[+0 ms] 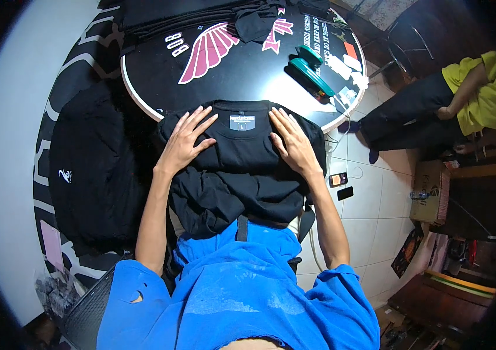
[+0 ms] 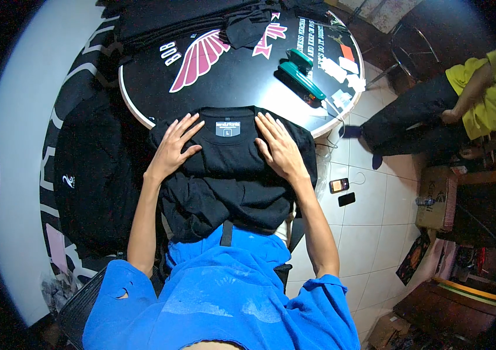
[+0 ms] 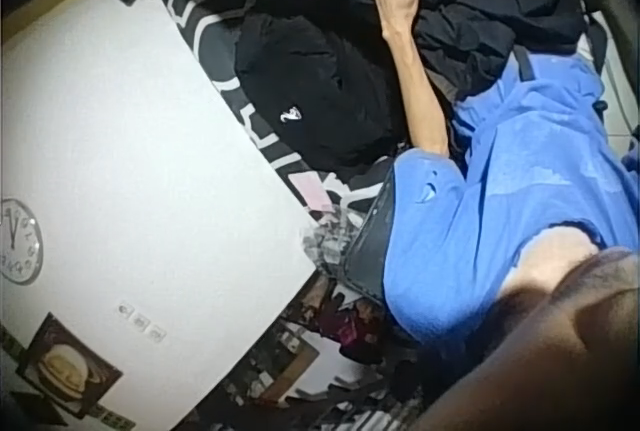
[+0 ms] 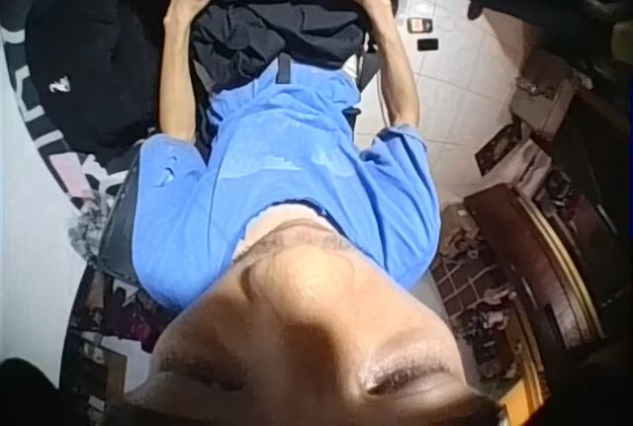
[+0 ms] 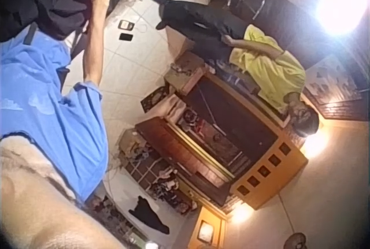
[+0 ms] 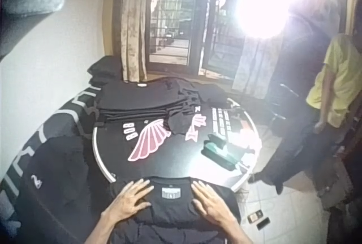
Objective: The person is attaching tags to t-shirts and folding them on a round table.
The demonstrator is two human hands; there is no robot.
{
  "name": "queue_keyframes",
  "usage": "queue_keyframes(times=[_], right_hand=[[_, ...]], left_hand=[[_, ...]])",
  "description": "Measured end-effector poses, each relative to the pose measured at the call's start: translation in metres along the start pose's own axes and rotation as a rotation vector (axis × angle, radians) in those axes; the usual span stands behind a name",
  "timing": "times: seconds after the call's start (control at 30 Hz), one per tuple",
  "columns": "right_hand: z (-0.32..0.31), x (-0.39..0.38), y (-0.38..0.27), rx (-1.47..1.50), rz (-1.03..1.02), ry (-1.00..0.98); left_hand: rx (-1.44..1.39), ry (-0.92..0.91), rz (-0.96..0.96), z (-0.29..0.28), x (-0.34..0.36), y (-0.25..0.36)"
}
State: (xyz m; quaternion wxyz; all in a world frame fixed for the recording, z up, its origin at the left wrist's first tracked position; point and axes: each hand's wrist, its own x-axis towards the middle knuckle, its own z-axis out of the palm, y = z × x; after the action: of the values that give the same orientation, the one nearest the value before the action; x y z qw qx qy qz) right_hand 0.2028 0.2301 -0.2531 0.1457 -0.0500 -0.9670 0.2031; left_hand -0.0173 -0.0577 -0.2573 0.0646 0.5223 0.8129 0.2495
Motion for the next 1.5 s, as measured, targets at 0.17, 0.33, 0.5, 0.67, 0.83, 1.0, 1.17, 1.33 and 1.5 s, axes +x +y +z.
queue_keyframes(times=[0.17,0.33,0.5,0.67,0.83,1.0,1.17,1.33,1.5], right_hand=[[-0.005,0.0,0.001,-0.033,-0.005,-0.068],[-0.009,-0.001,0.001,-0.062,-0.008,-0.101],[-0.013,-0.001,0.006,-0.186,-0.047,-0.162],[-0.015,-0.001,0.011,-0.178,-0.073,-0.17],[-0.017,-0.002,0.013,-0.188,-0.07,-0.179],[-0.018,0.001,-0.008,-0.095,-0.068,-0.065],[-0.009,0.01,-0.035,-0.041,-0.16,0.009],[0.008,0.018,-0.043,-0.04,-0.169,0.013],[0.017,0.018,-0.043,-0.085,-0.156,0.037]], left_hand=[[0.056,-0.115,-0.063,-0.007,0.003,-0.004],[0.12,-0.209,-0.058,-0.015,0.01,-0.014],[0.144,-0.272,-0.065,-0.02,0.015,-0.019],[0.205,-0.217,-0.063,-0.022,0.008,-0.03],[0.307,-0.222,-0.101,-0.032,0.004,-0.034],[0.215,-0.162,-0.141,-0.047,0.0,-0.015],[-0.2,0.005,0.039,-0.034,0.019,0.038],[-0.053,0.172,0.116,0.008,0.022,0.049],[-0.017,0.206,0.118,0.024,0.02,0.041]])
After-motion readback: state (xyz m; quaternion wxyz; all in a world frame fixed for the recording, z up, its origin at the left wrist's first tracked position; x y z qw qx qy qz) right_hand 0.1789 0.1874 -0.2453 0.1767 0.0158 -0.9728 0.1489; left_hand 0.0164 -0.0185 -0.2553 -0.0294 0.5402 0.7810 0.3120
